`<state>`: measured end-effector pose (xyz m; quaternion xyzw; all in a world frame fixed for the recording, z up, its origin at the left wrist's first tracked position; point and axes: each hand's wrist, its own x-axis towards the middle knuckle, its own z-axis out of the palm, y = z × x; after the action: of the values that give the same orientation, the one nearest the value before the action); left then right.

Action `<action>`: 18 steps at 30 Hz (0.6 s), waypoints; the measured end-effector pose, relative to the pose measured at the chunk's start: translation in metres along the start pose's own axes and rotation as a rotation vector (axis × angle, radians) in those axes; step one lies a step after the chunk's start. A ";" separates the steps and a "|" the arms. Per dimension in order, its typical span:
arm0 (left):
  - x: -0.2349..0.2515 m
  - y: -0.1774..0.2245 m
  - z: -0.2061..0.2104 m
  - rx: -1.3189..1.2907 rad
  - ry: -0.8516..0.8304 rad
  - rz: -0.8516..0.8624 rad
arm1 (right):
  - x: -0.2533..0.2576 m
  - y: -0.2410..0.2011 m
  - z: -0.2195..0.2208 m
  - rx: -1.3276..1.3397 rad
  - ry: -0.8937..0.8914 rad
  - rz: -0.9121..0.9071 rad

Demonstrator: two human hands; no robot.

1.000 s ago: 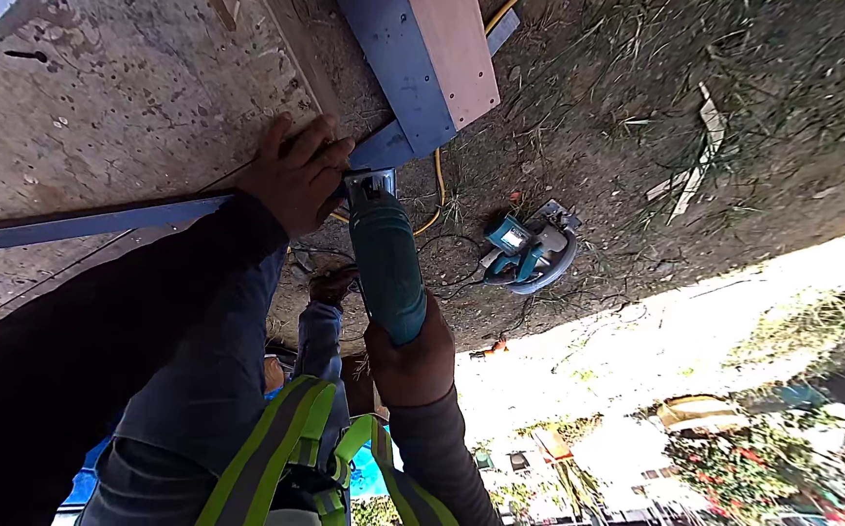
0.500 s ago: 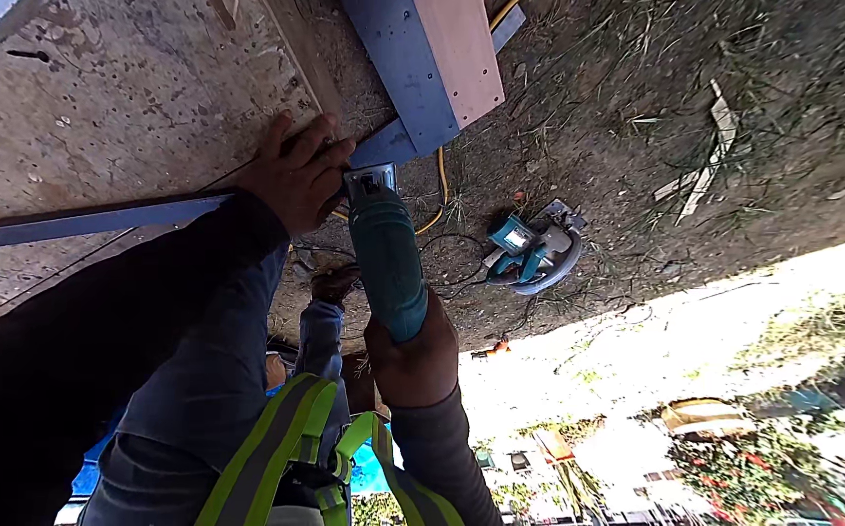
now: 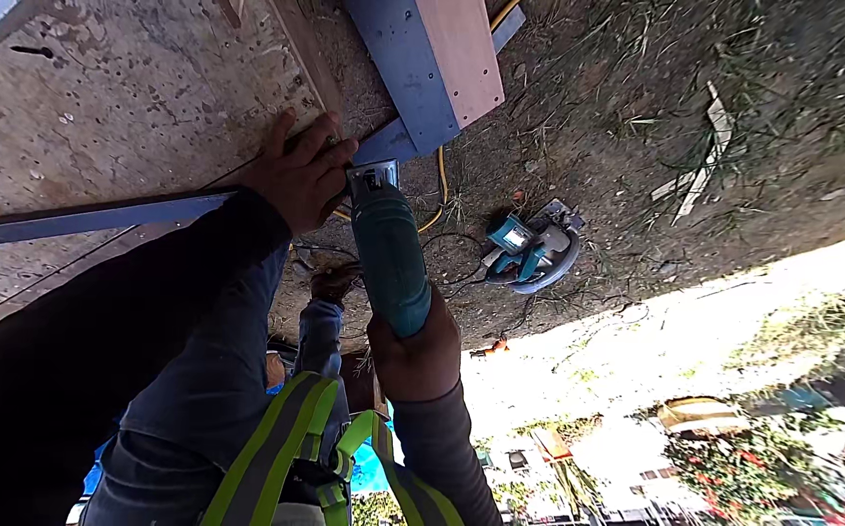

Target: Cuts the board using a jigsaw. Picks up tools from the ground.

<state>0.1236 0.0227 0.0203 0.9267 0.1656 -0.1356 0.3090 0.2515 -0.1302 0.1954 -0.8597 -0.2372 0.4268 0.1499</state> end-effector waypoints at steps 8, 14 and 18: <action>0.001 0.001 -0.001 -0.007 -0.023 -0.006 | 0.001 -0.001 -0.001 -0.014 -0.005 0.006; 0.001 0.001 0.000 -0.002 -0.011 -0.005 | 0.001 -0.003 -0.002 -0.019 -0.012 0.014; 0.000 0.001 0.001 0.001 -0.006 -0.008 | 0.003 -0.005 -0.004 -0.024 -0.036 0.027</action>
<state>0.1244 0.0216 0.0203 0.9257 0.1682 -0.1398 0.3088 0.2545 -0.1250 0.1981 -0.8569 -0.2332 0.4412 0.1294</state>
